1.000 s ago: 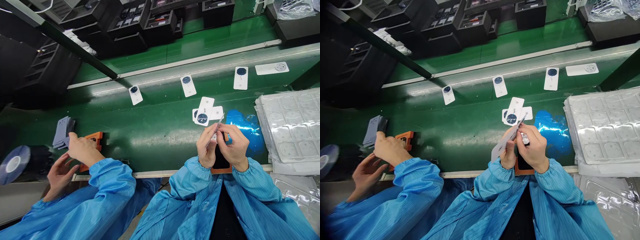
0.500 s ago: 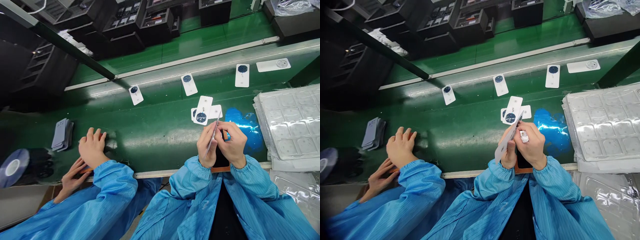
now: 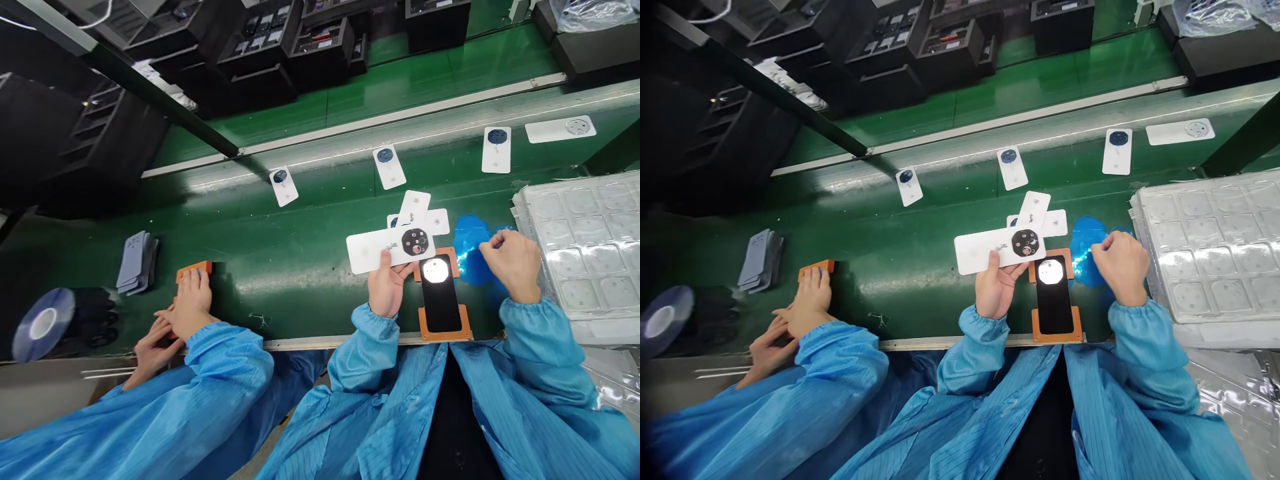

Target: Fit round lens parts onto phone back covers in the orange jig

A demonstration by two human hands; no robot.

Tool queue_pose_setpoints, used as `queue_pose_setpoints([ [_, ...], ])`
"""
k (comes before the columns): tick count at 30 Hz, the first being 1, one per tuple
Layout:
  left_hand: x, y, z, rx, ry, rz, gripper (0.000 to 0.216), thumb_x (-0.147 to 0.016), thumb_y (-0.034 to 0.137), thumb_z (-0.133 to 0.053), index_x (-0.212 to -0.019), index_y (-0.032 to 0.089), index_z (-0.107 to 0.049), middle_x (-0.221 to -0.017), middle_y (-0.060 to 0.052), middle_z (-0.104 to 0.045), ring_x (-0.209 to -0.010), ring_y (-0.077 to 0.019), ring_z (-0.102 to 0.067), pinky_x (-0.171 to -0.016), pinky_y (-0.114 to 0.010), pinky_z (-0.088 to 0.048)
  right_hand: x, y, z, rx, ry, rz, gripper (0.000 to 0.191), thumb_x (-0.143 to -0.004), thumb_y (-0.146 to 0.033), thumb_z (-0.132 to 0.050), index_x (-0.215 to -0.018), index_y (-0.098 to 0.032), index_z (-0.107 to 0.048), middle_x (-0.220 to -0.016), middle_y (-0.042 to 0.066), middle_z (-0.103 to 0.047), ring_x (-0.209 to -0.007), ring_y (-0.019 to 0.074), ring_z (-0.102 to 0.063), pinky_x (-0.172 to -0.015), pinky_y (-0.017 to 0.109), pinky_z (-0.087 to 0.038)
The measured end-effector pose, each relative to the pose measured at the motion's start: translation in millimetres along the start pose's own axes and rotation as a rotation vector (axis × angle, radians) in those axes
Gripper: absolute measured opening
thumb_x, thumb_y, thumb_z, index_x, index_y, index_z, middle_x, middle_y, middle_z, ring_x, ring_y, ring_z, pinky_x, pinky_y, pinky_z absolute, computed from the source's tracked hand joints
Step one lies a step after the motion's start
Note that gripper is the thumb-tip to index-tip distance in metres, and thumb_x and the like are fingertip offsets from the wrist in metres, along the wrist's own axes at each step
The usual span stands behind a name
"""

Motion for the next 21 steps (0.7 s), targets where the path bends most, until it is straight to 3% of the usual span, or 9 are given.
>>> queue_pose_setpoints([
  [2, 0, 10, 12, -0.088, -0.002, -0.055, 0.061, -0.095, 0.057, -0.062, -0.147, 0.025, -0.054, -0.139, -0.012, -0.067, -0.121, -0.0295, -0.070, -0.098, -0.049, -0.063, 7, 27, -6, 0.069, -0.023, 0.037, 0.032, -0.082, -0.029, -0.066, -0.054, -0.024, -0.050, -0.048, -0.002, -0.041, -0.041, 0.0095, -0.029, -0.049, 0.031, -0.023],
  [4, 6, 20, 18, -0.293, -0.100, -0.172, 0.051, -0.099, 0.051, -0.057, -0.141, 0.023, -0.061, -0.138, -0.011, -0.068, -0.124, -0.0294, -0.068, -0.102, -0.047, -0.061, 14, 40, -6, 0.095, -0.029, 0.049, 0.031, -0.086, -0.030, -0.062, -0.058, -0.023, -0.051, -0.049, -0.002, -0.040, -0.041, 0.0090, -0.029, -0.050, 0.031, -0.021],
  [7, 19, 25, 18, -0.698, -0.471, -0.435, 0.041, -0.104, 0.038, -0.052, -0.140, 0.023, -0.063, -0.140, -0.011, -0.066, -0.132, -0.0289, -0.062, -0.114, -0.047, -0.052, 18, 40, 4, 0.121, -0.040, 0.055, 0.022, -0.091, -0.025, -0.055, -0.069, -0.022, -0.057, -0.057, 0.001, -0.048, -0.043, 0.0105, -0.037, -0.050, 0.031, -0.023],
  [9, 27, 20, 16, -0.941, -0.709, -0.605, 0.046, -0.103, 0.032, -0.053, -0.148, 0.025, -0.055, -0.148, -0.012, -0.060, -0.140, -0.0295, -0.055, -0.119, -0.049, -0.047, 17, 30, 18, 0.104, -0.071, 0.083, 0.013, -0.090, -0.023, -0.056, -0.079, -0.022, -0.062, -0.066, 0.004, -0.057, -0.048, 0.0126, -0.047, -0.049, 0.031, -0.027],
  [10, 29, 16, 16, -1.049, -0.769, -0.680, 0.049, -0.103, 0.029, -0.053, -0.152, 0.026, -0.049, -0.151, -0.013, -0.057, -0.143, -0.0297, -0.052, -0.119, -0.050, -0.047, 17, 22, 25, 0.075, -0.109, 0.115, 0.009, -0.089, -0.021, -0.056, -0.084, -0.022, -0.064, -0.073, 0.005, -0.062, -0.053, 0.0142, -0.053, -0.050, 0.030, -0.031],
  [15, 32, -12, 19, -1.450, -0.811, -0.873, 0.053, -0.105, 0.018, -0.043, -0.157, 0.024, -0.036, -0.150, -0.016, -0.057, -0.147, -0.0287, -0.047, -0.117, -0.048, -0.049, 32, -29, 52, -0.221, -0.427, 0.410, 0.030, -0.089, -0.011, -0.053, -0.114, -0.021, -0.066, -0.111, 0.008, -0.071, -0.095, 0.0227, -0.070, -0.074, 0.033, -0.057],
  [21, 28, -21, 23, -1.481, -0.787, -0.976, 0.055, -0.104, 0.014, -0.044, -0.157, 0.019, -0.035, -0.148, -0.018, -0.058, -0.148, -0.0288, -0.045, -0.118, -0.046, -0.049, 53, -57, 44, -0.259, -0.395, 0.553, 0.035, -0.098, -0.010, -0.045, -0.126, -0.017, -0.065, -0.122, 0.014, -0.071, -0.108, 0.0254, -0.070, -0.091, 0.042, -0.062],
])
Point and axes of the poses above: each hand's wrist, its own x-axis away from the middle knuckle, its own z-axis out of the back of the hand, y = z × x, the point moved 2 cm from there along -x, towards the middle knuckle
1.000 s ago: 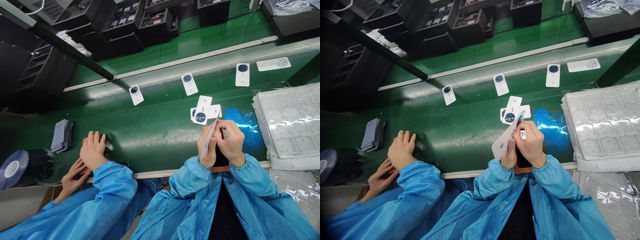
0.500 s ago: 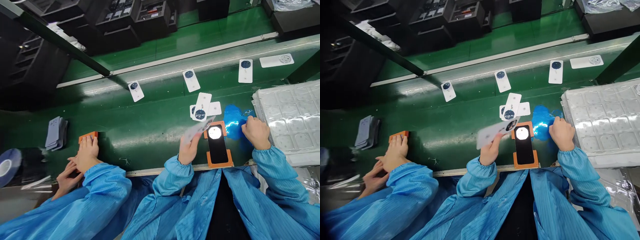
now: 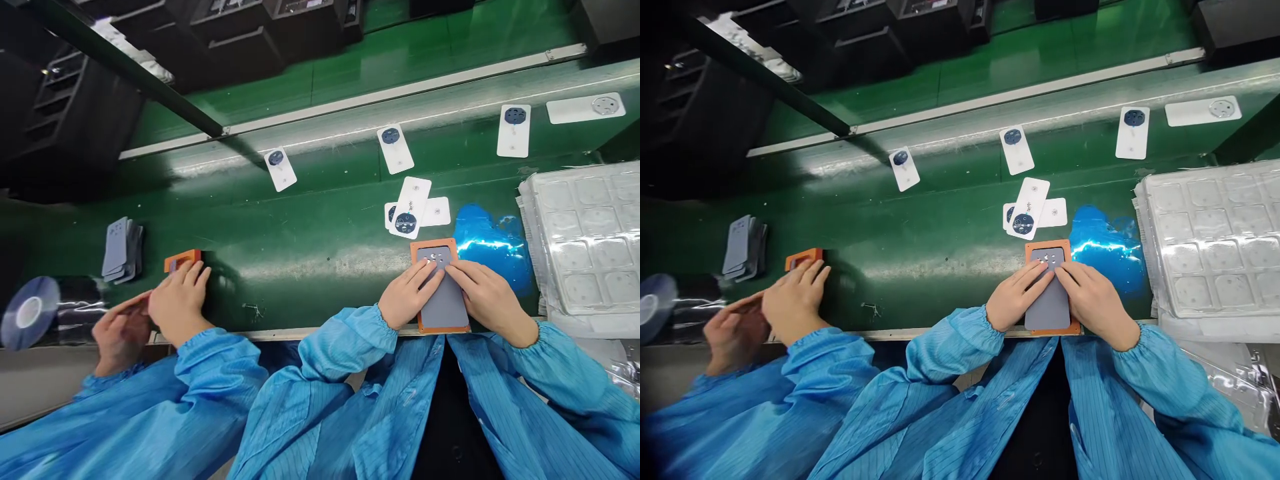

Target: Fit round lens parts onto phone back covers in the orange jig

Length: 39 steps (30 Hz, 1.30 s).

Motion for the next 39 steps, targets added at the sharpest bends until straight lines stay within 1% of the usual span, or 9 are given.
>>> queue_pose_setpoints([
  [7, -3, -2, -4, -0.032, -0.014, -0.019, 0.043, -0.105, 0.015, -0.043, -0.147, 0.013, -0.047, -0.141, -0.020, -0.063, -0.144, -0.0297, -0.051, -0.114, -0.043, -0.053, 4, 6, -11, 0.039, -0.057, 0.072, 0.040, -0.097, -0.004, -0.044, -0.133, -0.012, -0.062, -0.128, 0.017, -0.069, -0.119, 0.0277, -0.068, -0.100, 0.044, -0.061],
  [11, -3, -3, -4, -0.052, -0.057, 0.046, 0.041, -0.105, 0.014, -0.041, -0.144, 0.014, -0.050, -0.142, -0.021, -0.062, -0.144, -0.0314, -0.050, -0.110, -0.044, -0.056, 0, 10, -13, 0.074, -0.079, 0.091, 0.040, -0.098, -0.004, -0.044, -0.134, -0.011, -0.062, -0.132, 0.018, -0.068, -0.124, 0.0286, -0.066, -0.102, 0.045, -0.060],
  [15, -3, -3, -7, -0.134, -0.080, 0.126, 0.038, -0.103, 0.015, -0.045, -0.139, 0.018, -0.054, -0.146, -0.022, -0.058, -0.143, -0.0348, -0.052, -0.104, -0.045, -0.058, -3, 14, -19, 0.095, -0.149, 0.102, 0.041, -0.099, -0.007, -0.046, -0.138, -0.009, -0.059, -0.138, 0.020, -0.065, -0.135, 0.0330, -0.058, -0.106, 0.051, -0.056],
  [18, -1, 2, -10, -0.193, -0.045, 0.151, 0.036, -0.101, 0.017, -0.051, -0.137, 0.020, -0.057, -0.147, -0.021, -0.058, -0.144, -0.0363, -0.049, -0.108, -0.049, -0.055, 1, 13, -22, 0.078, -0.214, 0.080, 0.048, -0.099, -0.007, -0.044, -0.147, -0.008, -0.051, -0.149, 0.021, -0.055, -0.143, 0.0338, -0.050, -0.112, 0.055, -0.050],
  [20, 0, 6, -12, -0.234, -0.040, 0.154, 0.037, -0.101, 0.017, -0.053, -0.137, 0.018, -0.057, -0.148, -0.022, -0.057, -0.145, -0.0379, -0.048, -0.112, -0.052, -0.052, 5, 10, -22, 0.091, -0.250, 0.068, 0.051, -0.100, -0.008, -0.043, -0.152, -0.006, -0.044, -0.153, 0.022, -0.051, -0.144, 0.0337, -0.048, -0.116, 0.054, -0.047],
  [26, 5, 18, -7, -0.248, -0.156, 0.177, 0.042, -0.101, 0.020, -0.052, -0.143, 0.015, -0.054, -0.152, -0.023, -0.053, -0.142, -0.0342, -0.052, -0.118, -0.054, -0.045, 17, 4, -15, 0.094, -0.306, 0.072, 0.065, -0.102, -0.010, -0.044, -0.164, -0.009, -0.022, -0.157, 0.021, -0.046, -0.146, 0.0350, -0.045, -0.119, 0.053, -0.044],
  [30, 7, 22, -3, -0.267, -0.146, 0.156, 0.040, -0.100, 0.017, -0.050, -0.139, 0.012, -0.056, -0.150, -0.025, -0.055, -0.134, -0.0319, -0.059, -0.116, -0.050, -0.047, 19, 0, -13, 0.100, -0.334, 0.083, 0.073, -0.101, -0.010, -0.043, -0.166, -0.007, -0.009, -0.160, 0.023, -0.040, -0.148, 0.0374, -0.042, -0.119, 0.055, -0.044],
  [34, 3, 23, -2, -0.301, -0.122, 0.111, 0.038, -0.100, 0.017, -0.048, -0.136, 0.008, -0.055, -0.145, -0.028, -0.058, -0.129, -0.0321, -0.062, -0.114, -0.048, -0.049, 17, -1, -12, 0.097, -0.362, 0.081, 0.073, -0.100, -0.008, -0.044, -0.165, -0.005, -0.011, -0.159, 0.025, -0.040, -0.147, 0.0386, -0.043, -0.120, 0.055, -0.043],
  [39, -7, 27, 0, -0.264, -0.182, 0.106, 0.038, -0.100, 0.014, -0.044, -0.135, 0.004, -0.054, -0.141, -0.030, -0.060, -0.136, -0.0327, -0.057, -0.116, -0.049, -0.046, 13, 2, -12, 0.047, -0.364, 0.061, 0.070, -0.100, -0.009, -0.044, -0.165, -0.009, -0.019, -0.161, 0.022, -0.039, -0.148, 0.0379, -0.041, -0.120, 0.057, -0.042],
])
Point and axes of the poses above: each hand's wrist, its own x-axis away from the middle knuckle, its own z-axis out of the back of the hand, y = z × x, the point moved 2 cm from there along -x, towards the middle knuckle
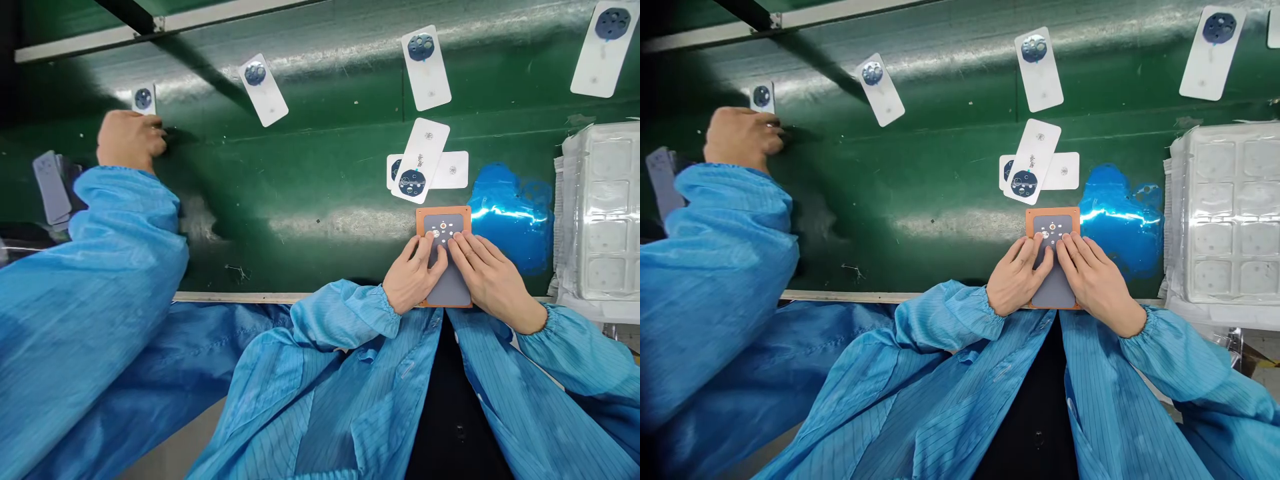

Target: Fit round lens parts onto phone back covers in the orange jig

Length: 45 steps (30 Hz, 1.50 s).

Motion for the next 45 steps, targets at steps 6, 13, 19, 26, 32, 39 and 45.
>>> queue_pose_setpoints([
  [6, 2, -23, 7, 0.336, -0.132, 0.008, 0.056, -0.090, 0.014, -0.059, -0.145, 0.010, -0.049, -0.157, -0.026, -0.044, -0.146, -0.0416, -0.042, -0.115, -0.061, -0.043, 7, 9, -1, -0.194, 0.104, -0.004, 0.053, -0.101, -0.012, -0.045, -0.153, -0.018, -0.049, -0.152, 0.013, -0.055, -0.143, 0.0335, -0.050, -0.118, 0.056, -0.046],
  [13, -13, -32, 19, 1.190, 0.432, 0.354, 0.050, -0.090, 0.033, -0.074, -0.136, 0.021, -0.057, -0.136, -0.014, -0.066, -0.126, -0.0272, -0.064, -0.106, -0.044, -0.055, 17, 16, 6, -1.336, 0.658, -0.500, 0.019, -0.093, -0.027, -0.070, -0.111, -0.031, -0.077, -0.114, 0.000, -0.077, -0.108, 0.0242, -0.074, -0.099, 0.045, -0.062],
  [19, -40, 15, 42, 1.304, 0.735, 0.250, 0.012, -0.089, 0.030, -0.076, -0.090, 0.018, -0.071, -0.089, -0.005, -0.077, -0.087, -0.0171, -0.075, -0.083, -0.032, -0.062, 2, 11, -9, -2.328, 0.630, -0.673, 0.021, -0.069, -0.017, -0.077, -0.079, -0.025, -0.061, -0.079, -0.003, -0.069, -0.083, 0.0136, -0.071, -0.073, 0.024, -0.065],
  [26, -50, 30, 47, 1.267, 0.877, 0.074, 0.009, -0.088, 0.022, -0.077, -0.091, 0.019, -0.069, -0.087, -0.005, -0.079, -0.089, -0.0189, -0.077, -0.086, -0.034, -0.064, -5, -5, -8, -2.693, 0.724, -0.619, 0.023, -0.070, -0.013, -0.068, -0.077, -0.027, -0.050, -0.073, -0.002, -0.061, -0.067, 0.0156, -0.061, -0.066, 0.030, -0.063],
  [32, -53, 30, 52, 1.185, 0.751, 0.143, 0.016, -0.096, 0.032, -0.068, -0.086, 0.020, -0.069, -0.094, -0.006, -0.078, -0.092, -0.0180, -0.075, -0.087, -0.035, -0.063, 1, 5, -23, -2.259, 0.621, -0.480, 0.009, -0.082, -0.042, -0.067, -0.079, -0.035, -0.062, -0.078, 0.003, -0.065, -0.086, 0.0275, -0.063, -0.097, 0.049, -0.056],
  [39, -58, 29, 53, 1.085, 0.801, 0.174, 0.023, -0.097, 0.036, -0.066, -0.080, 0.021, -0.068, -0.083, -0.005, -0.076, -0.086, -0.0180, -0.072, -0.082, -0.037, -0.060, 8, 16, -27, -1.921, 0.605, -0.536, 0.025, -0.083, -0.059, -0.060, -0.086, -0.035, -0.064, -0.084, 0.009, -0.065, -0.099, 0.0354, -0.060, -0.110, 0.061, -0.044],
  [45, -55, 15, 56, 1.156, 0.740, 0.258, 0.022, -0.094, 0.037, -0.071, -0.081, 0.019, -0.067, -0.081, -0.004, -0.073, -0.077, -0.0151, -0.067, -0.077, -0.032, -0.056, 4, 22, -13, -1.541, 0.570, -0.331, 0.022, -0.094, -0.052, -0.047, -0.099, -0.034, -0.058, -0.092, 0.004, -0.064, -0.090, 0.0266, -0.064, -0.091, 0.054, -0.055],
])
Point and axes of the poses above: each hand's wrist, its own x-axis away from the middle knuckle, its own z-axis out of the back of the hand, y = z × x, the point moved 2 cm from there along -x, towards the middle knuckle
